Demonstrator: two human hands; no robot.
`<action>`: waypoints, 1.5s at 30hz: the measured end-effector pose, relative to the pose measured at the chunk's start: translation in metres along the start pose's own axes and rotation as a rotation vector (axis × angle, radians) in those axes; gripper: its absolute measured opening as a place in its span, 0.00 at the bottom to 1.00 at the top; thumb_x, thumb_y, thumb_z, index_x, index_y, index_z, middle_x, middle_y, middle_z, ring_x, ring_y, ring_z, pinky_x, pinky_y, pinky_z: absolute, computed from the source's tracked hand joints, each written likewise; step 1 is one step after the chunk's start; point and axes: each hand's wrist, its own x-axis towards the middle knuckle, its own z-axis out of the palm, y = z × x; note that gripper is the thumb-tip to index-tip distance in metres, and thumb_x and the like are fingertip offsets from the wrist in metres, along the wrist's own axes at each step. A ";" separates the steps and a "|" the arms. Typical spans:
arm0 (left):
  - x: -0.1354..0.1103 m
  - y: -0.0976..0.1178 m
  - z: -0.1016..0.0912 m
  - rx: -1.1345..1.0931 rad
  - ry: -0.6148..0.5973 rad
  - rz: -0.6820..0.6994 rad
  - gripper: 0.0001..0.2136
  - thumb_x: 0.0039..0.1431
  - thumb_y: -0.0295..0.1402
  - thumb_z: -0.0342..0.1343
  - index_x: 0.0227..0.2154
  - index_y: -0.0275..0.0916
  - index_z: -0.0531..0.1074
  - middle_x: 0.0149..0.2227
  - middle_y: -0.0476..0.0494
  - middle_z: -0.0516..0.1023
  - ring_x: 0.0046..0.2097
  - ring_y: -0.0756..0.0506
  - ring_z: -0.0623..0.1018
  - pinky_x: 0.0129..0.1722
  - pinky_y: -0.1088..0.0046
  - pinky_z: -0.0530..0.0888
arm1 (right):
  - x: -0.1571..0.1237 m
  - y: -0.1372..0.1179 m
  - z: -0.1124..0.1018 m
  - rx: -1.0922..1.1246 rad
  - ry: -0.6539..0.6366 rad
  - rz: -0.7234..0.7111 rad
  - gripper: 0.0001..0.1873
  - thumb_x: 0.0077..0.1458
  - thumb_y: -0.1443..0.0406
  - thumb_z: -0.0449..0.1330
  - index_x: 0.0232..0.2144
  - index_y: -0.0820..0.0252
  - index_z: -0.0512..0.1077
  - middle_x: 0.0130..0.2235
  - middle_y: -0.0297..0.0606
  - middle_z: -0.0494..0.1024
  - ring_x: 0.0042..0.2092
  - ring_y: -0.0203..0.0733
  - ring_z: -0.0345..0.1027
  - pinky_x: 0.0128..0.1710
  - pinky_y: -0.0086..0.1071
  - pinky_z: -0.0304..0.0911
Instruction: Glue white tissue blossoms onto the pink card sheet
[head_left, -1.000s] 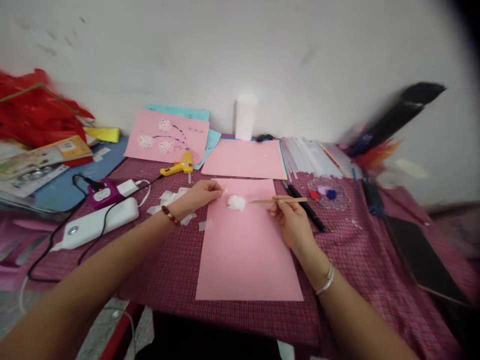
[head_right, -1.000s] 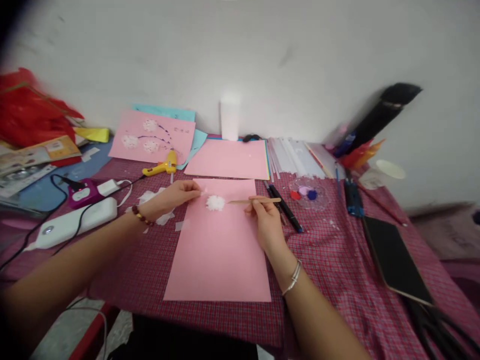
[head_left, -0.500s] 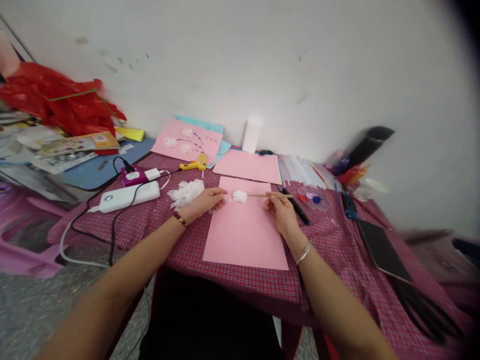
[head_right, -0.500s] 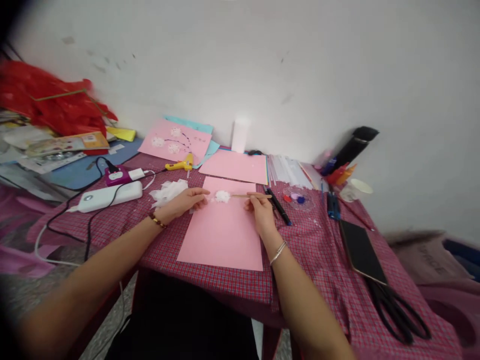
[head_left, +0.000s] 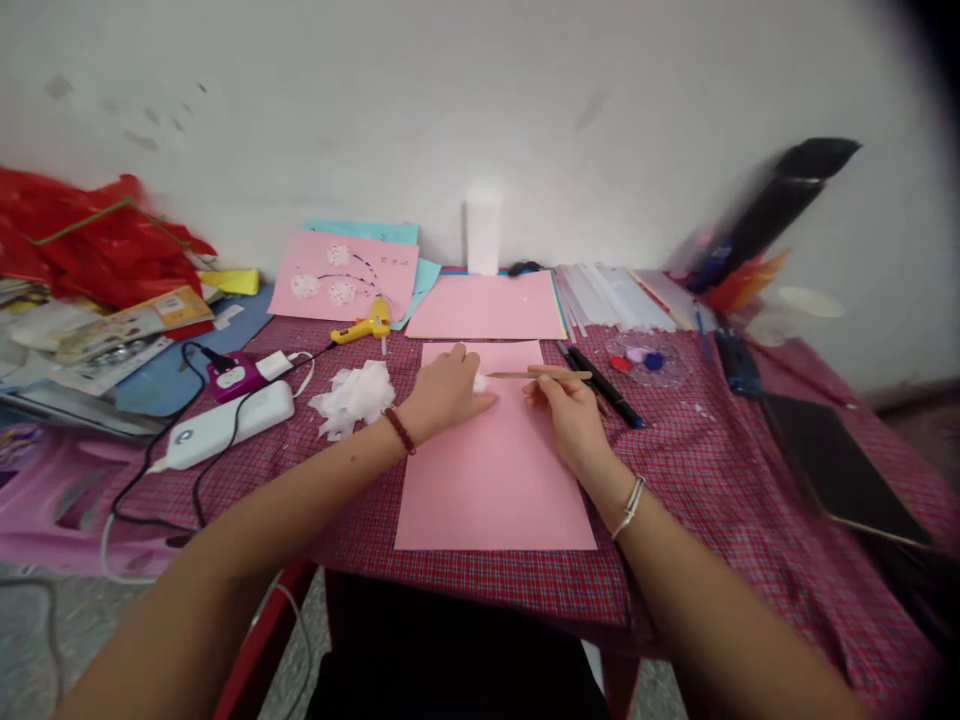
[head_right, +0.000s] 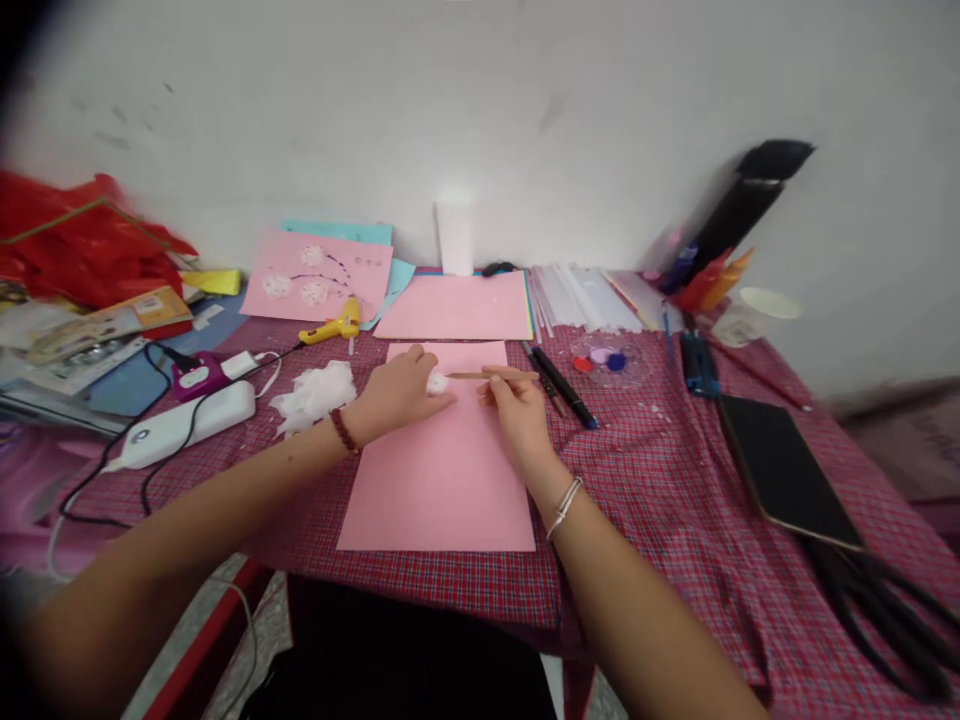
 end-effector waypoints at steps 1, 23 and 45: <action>0.003 0.002 0.004 0.016 -0.010 -0.005 0.21 0.54 0.47 0.52 0.42 0.35 0.67 0.45 0.36 0.70 0.45 0.38 0.73 0.37 0.66 0.71 | 0.000 0.000 0.000 0.005 0.006 0.003 0.11 0.47 0.60 0.60 0.34 0.58 0.75 0.25 0.33 0.74 0.27 0.35 0.65 0.32 0.33 0.62; -0.059 -0.068 -0.041 -0.281 -0.231 0.100 0.08 0.55 0.35 0.50 0.29 0.37 0.72 0.29 0.45 0.75 0.31 0.47 0.71 0.31 0.73 0.63 | -0.004 -0.004 0.001 0.033 -0.035 0.004 0.11 0.44 0.58 0.64 0.29 0.60 0.75 0.24 0.34 0.74 0.26 0.35 0.65 0.29 0.31 0.61; -0.013 -0.075 -0.001 -0.460 -0.077 -0.032 0.09 0.41 0.21 0.50 0.24 0.37 0.73 0.30 0.40 0.77 0.35 0.43 0.73 0.36 0.70 0.65 | -0.006 0.003 -0.005 -0.118 -0.031 0.012 0.13 0.44 0.56 0.65 0.28 0.58 0.72 0.22 0.31 0.72 0.24 0.35 0.65 0.28 0.32 0.62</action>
